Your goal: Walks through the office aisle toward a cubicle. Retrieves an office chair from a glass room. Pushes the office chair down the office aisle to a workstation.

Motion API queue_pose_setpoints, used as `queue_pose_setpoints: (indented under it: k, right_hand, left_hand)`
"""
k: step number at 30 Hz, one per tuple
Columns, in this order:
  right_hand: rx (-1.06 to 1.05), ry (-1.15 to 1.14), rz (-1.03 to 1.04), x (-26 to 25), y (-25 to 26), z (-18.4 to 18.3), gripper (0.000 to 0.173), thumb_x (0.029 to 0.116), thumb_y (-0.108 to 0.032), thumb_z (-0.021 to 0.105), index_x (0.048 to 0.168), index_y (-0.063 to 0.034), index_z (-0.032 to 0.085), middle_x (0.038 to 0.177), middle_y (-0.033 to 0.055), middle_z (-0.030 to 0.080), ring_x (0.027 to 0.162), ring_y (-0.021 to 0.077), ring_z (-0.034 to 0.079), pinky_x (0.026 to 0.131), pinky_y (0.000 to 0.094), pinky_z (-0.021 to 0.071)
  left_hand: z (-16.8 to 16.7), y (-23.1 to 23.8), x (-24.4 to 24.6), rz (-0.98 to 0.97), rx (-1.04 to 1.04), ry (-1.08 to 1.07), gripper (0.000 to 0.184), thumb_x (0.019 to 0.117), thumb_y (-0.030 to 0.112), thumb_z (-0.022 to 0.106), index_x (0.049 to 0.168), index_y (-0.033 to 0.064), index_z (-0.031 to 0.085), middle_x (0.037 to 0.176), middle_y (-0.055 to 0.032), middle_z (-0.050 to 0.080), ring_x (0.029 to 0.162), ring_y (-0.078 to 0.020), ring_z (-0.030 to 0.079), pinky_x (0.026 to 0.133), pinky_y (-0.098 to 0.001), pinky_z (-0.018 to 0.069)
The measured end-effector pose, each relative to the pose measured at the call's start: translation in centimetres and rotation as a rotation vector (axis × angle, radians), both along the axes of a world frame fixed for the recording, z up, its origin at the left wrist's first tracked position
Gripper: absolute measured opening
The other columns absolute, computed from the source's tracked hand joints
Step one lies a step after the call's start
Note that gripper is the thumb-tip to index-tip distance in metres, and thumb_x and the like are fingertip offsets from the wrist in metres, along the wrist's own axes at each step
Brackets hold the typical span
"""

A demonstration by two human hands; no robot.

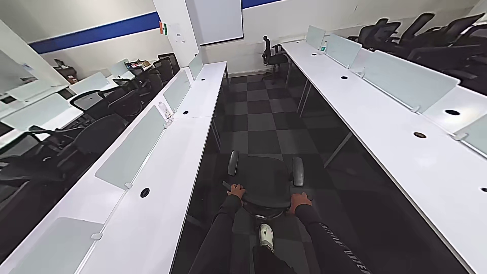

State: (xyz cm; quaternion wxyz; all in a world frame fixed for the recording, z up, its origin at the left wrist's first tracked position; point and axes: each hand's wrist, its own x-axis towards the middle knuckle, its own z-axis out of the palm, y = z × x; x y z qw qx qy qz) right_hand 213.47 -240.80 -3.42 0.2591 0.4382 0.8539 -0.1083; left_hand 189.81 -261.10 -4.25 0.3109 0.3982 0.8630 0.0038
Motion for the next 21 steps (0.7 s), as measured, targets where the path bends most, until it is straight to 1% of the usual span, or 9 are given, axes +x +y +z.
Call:
queue_pose_setpoints:
  k: [2, 5, 6, 8, 12, 14, 16, 18, 21]
  right_hand:
    - [-0.001, 0.022, -0.002, -3.0, 2.7, -0.2, 0.076, 0.0635, -0.042, 0.088, 0.128, -0.0077, 0.068, 0.138, 0.0171, 0.064, 0.141, 0.0456, 0.047, 0.091, 0.0661, 0.0555]
    - [0.006, 0.031, -0.017, -7.1, 6.9, 0.3, 0.073, 0.0632, -0.041, 0.088, 0.126, -0.0080, 0.069, 0.136, 0.0184, 0.065, 0.140, 0.0454, 0.048, 0.089, 0.0649, 0.0563]
    - [0.002, 0.027, -0.020, -8.4, 8.1, 0.5, 0.072, 0.0635, -0.040, 0.088, 0.125, -0.0078, 0.069, 0.135, 0.0196, 0.064, 0.139, 0.0460, 0.049, 0.089, 0.0646, 0.0561]
    - [-0.006, 0.010, -0.007, -10.9, 10.6, 0.6, 0.071, 0.0642, -0.042, 0.087, 0.124, -0.0077, 0.069, 0.135, 0.0199, 0.064, 0.137, 0.0455, 0.051, 0.089, 0.0631, 0.0566]
    - [-0.007, 0.010, 0.010, -14.9, 15.2, 0.5, 0.074, 0.0645, -0.042, 0.087, 0.126, -0.0071, 0.068, 0.136, 0.0185, 0.064, 0.138, 0.0445, 0.050, 0.090, 0.0625, 0.0570]
    - [-0.001, 0.005, 0.011, -17.3, 17.5, 0.7, 0.073, 0.0643, -0.043, 0.087, 0.125, -0.0078, 0.069, 0.136, 0.0177, 0.065, 0.138, 0.0441, 0.051, 0.089, 0.0619, 0.0572]
    - [-0.010, -0.006, 0.025, -19.7, 19.6, 1.0, 0.071, 0.0652, -0.044, 0.086, 0.124, -0.0070, 0.069, 0.135, 0.0174, 0.065, 0.139, 0.0442, 0.050, 0.090, 0.0624, 0.0564]
    - [-0.003, -0.007, 0.041, -22.0, 21.7, 0.9, 0.072, 0.0650, -0.045, 0.086, 0.124, -0.0069, 0.069, 0.134, 0.0158, 0.066, 0.139, 0.0432, 0.050, 0.090, 0.0615, 0.0570]
    - [0.027, 0.018, 0.039, -26.4, 26.0, 0.8, 0.080, 0.0622, -0.045, 0.087, 0.130, -0.0082, 0.067, 0.138, 0.0142, 0.064, 0.142, 0.0419, 0.048, 0.091, 0.0614, 0.0570]
  left_hand:
    - [0.1, 2.2, -2.4, 0.019, -0.006, 0.033, 0.069, 0.0828, 0.026, 0.085, 0.147, 0.0289, 0.058, 0.164, -0.0032, 0.039, 0.158, -0.0353, 0.018, 0.115, -0.0746, 0.0300]
    - [0.7, 5.6, -5.3, 0.015, 0.005, 0.095, 0.066, 0.0915, 0.030, 0.077, 0.152, 0.0247, 0.051, 0.166, -0.0059, 0.037, 0.160, -0.0344, 0.016, 0.120, -0.0707, 0.0269]
    - [0.8, 6.7, -6.3, 0.012, -0.004, 0.098, 0.064, 0.0944, 0.031, 0.074, 0.153, 0.0243, 0.050, 0.167, -0.0061, 0.036, 0.160, -0.0341, 0.016, 0.120, -0.0692, 0.0268]
    - [0.6, 9.1, -8.6, 0.010, -0.020, 0.106, 0.061, 0.0966, 0.029, 0.072, 0.153, 0.0246, 0.049, 0.167, -0.0062, 0.036, 0.160, -0.0341, 0.015, 0.121, -0.0678, 0.0279]
    - [0.7, 14.0, -12.5, 0.039, -0.048, 0.114, 0.065, 0.0933, 0.022, 0.075, 0.153, 0.0215, 0.050, 0.166, -0.0109, 0.036, 0.159, -0.0383, 0.016, 0.119, -0.0695, 0.0291]
    - [1.0, 16.5, -15.0, 0.036, -0.065, 0.114, 0.067, 0.0920, 0.020, 0.076, 0.153, 0.0210, 0.049, 0.166, -0.0121, 0.036, 0.159, -0.0395, 0.016, 0.118, -0.0709, 0.0295]
    - [1.0, 18.7, -17.7, 0.021, -0.080, 0.102, 0.069, 0.0919, 0.019, 0.077, 0.154, 0.0224, 0.048, 0.166, -0.0116, 0.035, 0.159, -0.0399, 0.016, 0.117, -0.0723, 0.0301]
    - [0.9, 20.7, -20.2, 0.004, -0.070, 0.093, 0.067, 0.0917, 0.019, 0.077, 0.153, 0.0232, 0.050, 0.166, -0.0110, 0.035, 0.158, -0.0400, 0.017, 0.116, -0.0732, 0.0310]
    - [0.9, 24.5, -24.6, 0.009, -0.022, 0.093, 0.065, 0.0916, 0.018, 0.076, 0.151, 0.0254, 0.051, 0.166, -0.0082, 0.035, 0.159, -0.0386, 0.017, 0.116, -0.0738, 0.0307]
